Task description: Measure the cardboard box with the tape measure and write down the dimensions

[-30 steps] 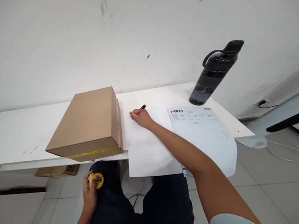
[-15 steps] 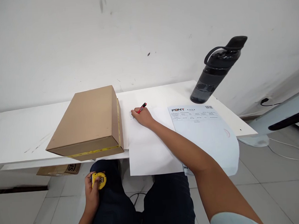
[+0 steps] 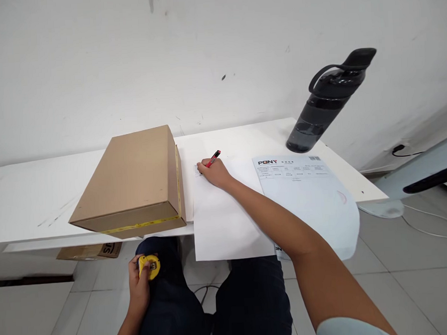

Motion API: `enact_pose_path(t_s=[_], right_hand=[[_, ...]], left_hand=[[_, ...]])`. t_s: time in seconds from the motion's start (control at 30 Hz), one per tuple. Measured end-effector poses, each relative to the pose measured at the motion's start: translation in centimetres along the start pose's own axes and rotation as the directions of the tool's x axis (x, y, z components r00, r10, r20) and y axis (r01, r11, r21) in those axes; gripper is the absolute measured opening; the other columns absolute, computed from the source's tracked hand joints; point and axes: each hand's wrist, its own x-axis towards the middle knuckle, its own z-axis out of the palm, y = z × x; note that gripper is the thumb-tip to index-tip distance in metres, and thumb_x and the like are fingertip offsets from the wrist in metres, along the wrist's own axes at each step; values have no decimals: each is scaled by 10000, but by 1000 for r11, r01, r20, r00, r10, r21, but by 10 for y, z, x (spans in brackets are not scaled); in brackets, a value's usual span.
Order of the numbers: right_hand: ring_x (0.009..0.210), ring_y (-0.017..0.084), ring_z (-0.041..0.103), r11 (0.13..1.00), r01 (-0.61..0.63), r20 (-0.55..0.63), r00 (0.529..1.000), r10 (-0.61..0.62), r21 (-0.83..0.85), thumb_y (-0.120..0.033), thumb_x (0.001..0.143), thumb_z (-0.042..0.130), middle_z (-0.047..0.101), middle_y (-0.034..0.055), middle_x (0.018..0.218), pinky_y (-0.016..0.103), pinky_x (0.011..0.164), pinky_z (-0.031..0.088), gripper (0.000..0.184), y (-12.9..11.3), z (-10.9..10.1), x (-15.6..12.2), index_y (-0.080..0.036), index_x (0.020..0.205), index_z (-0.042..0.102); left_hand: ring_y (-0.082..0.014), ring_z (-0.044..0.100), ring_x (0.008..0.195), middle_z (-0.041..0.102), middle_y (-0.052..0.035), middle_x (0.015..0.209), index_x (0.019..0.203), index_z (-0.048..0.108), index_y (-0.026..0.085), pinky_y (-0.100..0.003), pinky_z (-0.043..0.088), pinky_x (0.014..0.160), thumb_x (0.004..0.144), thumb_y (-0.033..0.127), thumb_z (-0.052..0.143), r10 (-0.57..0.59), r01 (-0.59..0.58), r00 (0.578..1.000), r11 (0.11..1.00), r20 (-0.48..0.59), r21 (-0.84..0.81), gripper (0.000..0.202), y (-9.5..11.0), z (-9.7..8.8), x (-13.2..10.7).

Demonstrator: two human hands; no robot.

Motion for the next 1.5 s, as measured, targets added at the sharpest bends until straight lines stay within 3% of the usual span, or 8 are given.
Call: enact_pose_path(t_s=[0.5,0.7,0.83,0.93,1.13,1.23,1.33,1.5], right_hand=[[628,164,425,968,39,-14,999,-44,-250,-392,911,432,460,-16,598,290,596,357,337,2,1,0,-233,615,463],[754,185,540,801,182,100,983,-152,-570,-273,956,458,631,74,927,286,639,348,222,-19,2,-13,-196,805,601],[753,192,592,689,160,143,986,-82,-707,-69,871,500,617,138,1163,286,610,329,187,-33,8,-19,-171,949,636],[775,225,641,660,97,123,992,-7,-745,-2,831,504,616,199,1205,298,615,361,332,-50,8,-21,-125,1114,627],[948,227,663,786,117,149,988,-33,-607,-310,1037,380,709,102,1124,331,793,479,297,-101,-18,-82,-216,1206,607],[847,210,656,992,129,408,906,-116,-4,-548,999,460,716,86,1028,364,788,523,391,-119,-16,-154,-227,1150,624],[1022,228,659,926,-14,591,774,-229,377,-581,862,701,635,100,1290,382,851,547,681,-129,2,-217,-321,1437,445],[982,225,658,880,-67,282,956,-78,470,-541,815,764,655,58,1142,361,826,572,585,-140,12,-234,-330,1311,537]], left_hand=[[-256,669,1006,672,-57,1076,1140,518,220,-394,547,877,742,685,676,33,-32,999,998,-29,48,632,-4,-2,2],[-290,694,989,720,-93,1057,1134,514,215,-455,557,886,744,697,666,105,-107,992,994,-71,-16,639,-3,-5,-13],[-297,709,1055,733,-117,1128,1152,524,220,-481,563,935,833,582,636,308,-307,951,947,4,92,495,8,-7,-39],[-273,725,1062,734,-111,1156,1197,511,247,-440,593,898,885,389,630,570,-586,810,797,137,148,363,37,-7,-59],[-242,707,1125,675,-128,1279,1326,402,341,-381,605,851,908,335,679,913,-945,311,327,263,-20,502,127,-13,-77],[-250,715,1088,675,-125,1241,1399,315,388,-401,616,810,884,529,680,958,-964,230,249,173,-95,648,157,1,-80],[-272,667,1172,624,-143,1302,1428,284,395,-493,583,932,855,716,558,980,-978,196,197,26,-62,712,177,33,-80],[-278,472,1417,564,-166,1422,1462,380,296,-574,394,1147,1025,570,187,981,-991,112,100,159,85,550,209,52,-67]])
